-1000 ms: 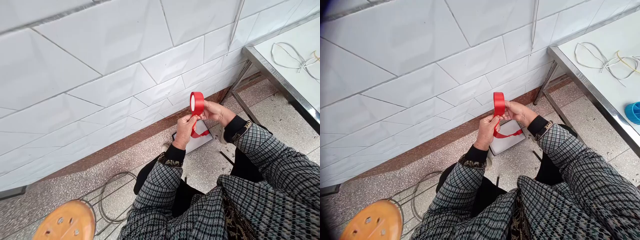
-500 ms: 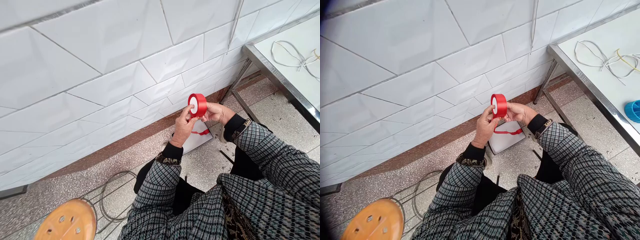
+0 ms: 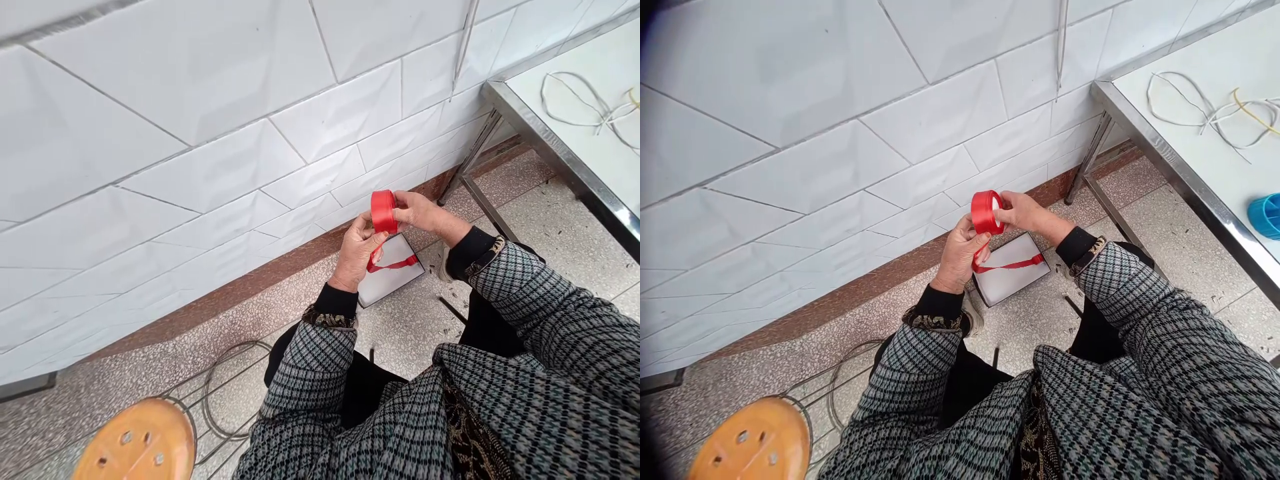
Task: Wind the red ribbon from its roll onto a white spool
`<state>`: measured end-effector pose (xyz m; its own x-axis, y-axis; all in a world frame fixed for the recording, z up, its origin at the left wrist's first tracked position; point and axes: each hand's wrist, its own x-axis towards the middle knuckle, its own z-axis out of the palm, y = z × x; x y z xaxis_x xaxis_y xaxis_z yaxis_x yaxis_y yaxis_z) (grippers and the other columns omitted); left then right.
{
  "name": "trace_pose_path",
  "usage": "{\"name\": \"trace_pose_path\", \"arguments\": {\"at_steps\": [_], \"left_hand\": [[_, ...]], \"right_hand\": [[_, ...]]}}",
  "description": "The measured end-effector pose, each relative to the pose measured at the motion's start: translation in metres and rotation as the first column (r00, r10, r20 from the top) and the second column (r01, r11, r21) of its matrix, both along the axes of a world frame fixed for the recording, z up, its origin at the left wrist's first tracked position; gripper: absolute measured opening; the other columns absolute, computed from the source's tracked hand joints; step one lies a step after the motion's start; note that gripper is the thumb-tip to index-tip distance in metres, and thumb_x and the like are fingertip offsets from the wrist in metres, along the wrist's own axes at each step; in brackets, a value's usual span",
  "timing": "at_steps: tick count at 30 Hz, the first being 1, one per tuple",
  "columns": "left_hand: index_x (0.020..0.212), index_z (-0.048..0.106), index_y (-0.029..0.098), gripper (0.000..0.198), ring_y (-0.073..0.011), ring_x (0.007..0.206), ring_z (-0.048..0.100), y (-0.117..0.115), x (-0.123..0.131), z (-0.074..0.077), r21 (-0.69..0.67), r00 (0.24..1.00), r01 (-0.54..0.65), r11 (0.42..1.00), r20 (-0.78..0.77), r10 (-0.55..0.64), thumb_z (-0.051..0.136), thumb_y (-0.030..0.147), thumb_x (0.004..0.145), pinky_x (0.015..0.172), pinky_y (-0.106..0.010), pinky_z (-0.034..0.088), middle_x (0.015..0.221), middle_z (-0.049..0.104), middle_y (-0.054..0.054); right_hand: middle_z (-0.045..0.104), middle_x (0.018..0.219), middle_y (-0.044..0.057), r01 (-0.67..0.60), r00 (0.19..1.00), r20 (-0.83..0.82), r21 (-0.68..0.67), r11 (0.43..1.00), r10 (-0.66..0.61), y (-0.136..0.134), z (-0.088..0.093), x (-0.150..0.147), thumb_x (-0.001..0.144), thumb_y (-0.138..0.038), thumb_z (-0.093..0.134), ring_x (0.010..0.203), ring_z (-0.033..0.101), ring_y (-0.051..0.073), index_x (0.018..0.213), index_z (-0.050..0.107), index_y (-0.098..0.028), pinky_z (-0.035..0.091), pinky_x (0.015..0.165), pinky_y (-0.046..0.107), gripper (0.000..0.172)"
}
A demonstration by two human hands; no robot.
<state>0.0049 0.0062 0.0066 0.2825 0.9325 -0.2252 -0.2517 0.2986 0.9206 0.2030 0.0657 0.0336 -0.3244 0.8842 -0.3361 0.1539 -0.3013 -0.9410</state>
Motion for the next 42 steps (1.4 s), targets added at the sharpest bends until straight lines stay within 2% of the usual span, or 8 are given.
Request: {"name": "trace_pose_path", "arguments": {"at_steps": [7, 12, 17, 23, 29, 34, 38, 42], "left_hand": [[0.101, 0.069, 0.023, 0.048, -0.0066, 0.036, 0.036, -0.010, 0.017, 0.006, 0.087, 0.963, -0.251, 0.964, -0.076, 0.258, 0.095, 0.059, 0.084, 0.042, -0.024, 0.031, 0.051, 0.052, 0.013], [0.088, 0.073, 0.021, 0.052, -0.0071, 0.035, 0.034, -0.014, 0.017, 0.012, 0.043, 0.988, -0.150, 0.988, -0.029, 0.151, 0.092, 0.069, 0.083, 0.043, -0.026, 0.032, 0.043, 0.045, 0.011], [0.087, 0.077, 0.020, 0.053, -0.0083, 0.040, 0.040, -0.014, 0.023, 0.005, 0.016, 0.989, -0.134, 0.991, -0.057, 0.134, 0.093, 0.070, 0.082, 0.047, -0.026, 0.036, 0.046, 0.048, 0.008], [0.086, 0.080, 0.019, 0.055, -0.0089, 0.042, 0.040, -0.012, 0.025, 0.002, 0.031, 0.983, -0.161, 0.987, -0.081, 0.163, 0.092, 0.072, 0.080, 0.048, -0.027, 0.035, 0.047, 0.050, 0.007], [0.080, 0.080, 0.019, 0.054, -0.0108, 0.054, 0.050, -0.012, 0.025, 0.000, 0.100, 0.977, -0.127, 0.987, -0.158, 0.141, 0.089, 0.072, 0.084, 0.057, -0.028, 0.041, 0.057, 0.059, 0.003], [0.077, 0.079, 0.019, 0.055, -0.0131, 0.064, 0.056, -0.010, 0.030, 0.000, 0.152, 0.978, -0.157, 0.976, -0.111, 0.175, 0.090, 0.072, 0.082, 0.066, -0.029, 0.049, 0.066, 0.065, 0.000], [0.076, 0.076, 0.019, 0.057, -0.0110, 0.055, 0.048, -0.011, 0.033, 0.004, 0.089, 0.987, -0.126, 0.988, -0.086, 0.134, 0.090, 0.073, 0.082, 0.058, -0.027, 0.040, 0.057, 0.056, 0.003], [0.076, 0.073, 0.020, 0.053, -0.0093, 0.050, 0.037, -0.013, 0.031, 0.009, 0.101, 0.973, -0.180, 0.978, -0.130, 0.192, 0.089, 0.070, 0.083, 0.051, -0.026, 0.029, 0.053, 0.047, 0.006]], "right_hand": [[0.068, 0.063, -0.002, 0.169, 0.955, 0.246, 0.000, 0.986, -0.164, 0.010, 0.001, -0.001, 0.096, -0.004, 0.076, 0.053, 0.065, 0.015, 0.090, 0.064, -0.020, 0.053, 0.049, 0.021, 0.020], [0.072, 0.065, 0.002, 0.148, 0.983, 0.120, -0.090, 0.985, -0.137, 0.013, -0.011, 0.002, 0.094, -0.007, 0.081, 0.056, 0.068, 0.016, 0.094, 0.068, -0.019, 0.057, 0.050, 0.022, 0.018], [0.072, 0.061, 0.002, 0.142, 0.990, 0.022, -0.198, 0.970, -0.140, 0.010, -0.020, -0.005, 0.091, -0.010, 0.084, 0.051, 0.063, 0.014, 0.092, 0.068, -0.018, 0.055, 0.048, 0.021, 0.018], [0.073, 0.063, 0.005, 0.139, 0.989, -0.014, -0.259, 0.956, -0.148, 0.006, -0.008, -0.007, 0.097, -0.009, 0.077, 0.052, 0.065, 0.014, 0.082, 0.069, -0.017, 0.056, 0.051, 0.021, 0.019], [0.075, 0.065, 0.007, 0.166, 0.974, -0.088, -0.361, 0.918, -0.210, 0.003, 0.000, -0.007, 0.110, -0.017, 0.068, 0.053, 0.066, 0.014, 0.082, 0.073, -0.016, 0.056, 0.052, 0.020, 0.028], [0.076, 0.068, 0.005, 0.091, 0.925, -0.267, -0.534, 0.841, -0.270, 0.000, 0.002, -0.011, 0.113, -0.033, 0.076, 0.054, 0.067, 0.013, 0.088, 0.069, -0.019, 0.059, 0.054, 0.019, 0.030], [0.072, 0.065, 0.001, 0.063, 0.896, -0.334, -0.556, 0.829, -0.292, -0.002, 0.002, -0.014, 0.117, -0.038, 0.071, 0.048, 0.061, 0.011, 0.086, 0.068, -0.020, 0.057, 0.051, 0.018, 0.035], [0.077, 0.072, 0.003, 0.047, 0.883, -0.363, -0.563, 0.825, -0.298, -0.001, 0.002, -0.014, 0.120, -0.031, 0.063, 0.052, 0.065, 0.012, 0.089, 0.069, -0.020, 0.057, 0.054, 0.019, 0.033]]}}
